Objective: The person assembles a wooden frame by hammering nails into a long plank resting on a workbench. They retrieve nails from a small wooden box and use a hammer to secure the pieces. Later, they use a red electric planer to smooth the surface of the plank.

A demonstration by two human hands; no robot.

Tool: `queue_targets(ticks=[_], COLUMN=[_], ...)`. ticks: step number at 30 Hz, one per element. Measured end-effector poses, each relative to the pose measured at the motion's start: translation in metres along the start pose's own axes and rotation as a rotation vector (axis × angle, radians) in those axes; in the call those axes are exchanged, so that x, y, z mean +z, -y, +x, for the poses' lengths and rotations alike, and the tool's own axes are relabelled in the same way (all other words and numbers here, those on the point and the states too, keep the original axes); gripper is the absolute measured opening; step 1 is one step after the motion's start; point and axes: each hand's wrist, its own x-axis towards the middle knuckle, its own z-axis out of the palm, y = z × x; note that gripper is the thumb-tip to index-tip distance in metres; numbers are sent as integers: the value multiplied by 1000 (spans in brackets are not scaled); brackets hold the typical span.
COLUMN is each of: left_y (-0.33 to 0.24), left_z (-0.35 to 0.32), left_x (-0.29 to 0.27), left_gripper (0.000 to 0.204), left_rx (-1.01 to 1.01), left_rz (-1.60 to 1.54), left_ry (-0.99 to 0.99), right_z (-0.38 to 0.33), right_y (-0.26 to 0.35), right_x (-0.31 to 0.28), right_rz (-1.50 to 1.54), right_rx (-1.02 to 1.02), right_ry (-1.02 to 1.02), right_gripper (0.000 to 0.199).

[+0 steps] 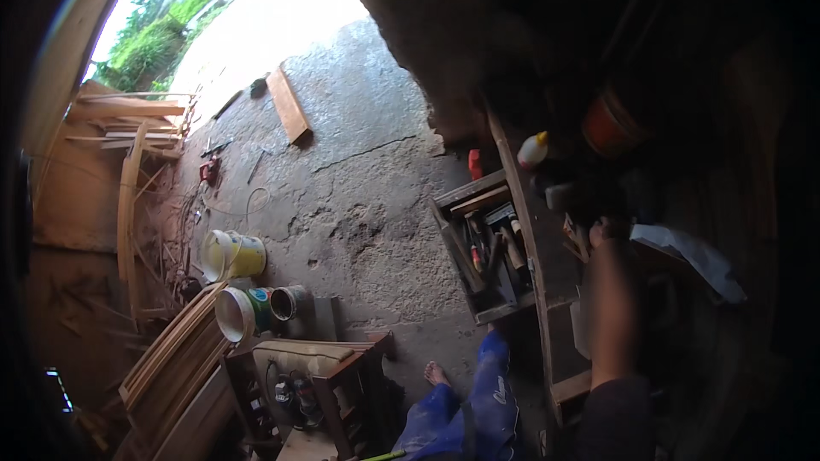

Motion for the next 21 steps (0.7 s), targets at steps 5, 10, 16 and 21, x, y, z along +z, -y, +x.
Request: queue_targets(ticks=[5, 10, 16, 21], left_y=[-8, -22, -118, -185], left_z=[21, 11, 38, 87], left_x=[47, 57, 132, 187], left_gripper=[49, 65, 63, 64], left_rx=[109, 144, 301, 367], left_rz=[-3, 3, -36, 173], left_ry=[72, 94, 172, 260], right_z=[59, 38, 49, -138], right_y=[-91, -52, -38, 180], right_x=[7, -12, -29, -36], right_rz=[14, -165, 65, 393], right_rx=[95, 114, -255, -384], right_ry=[-141, -12, -709, -143], right_gripper=[43, 48, 34, 29])
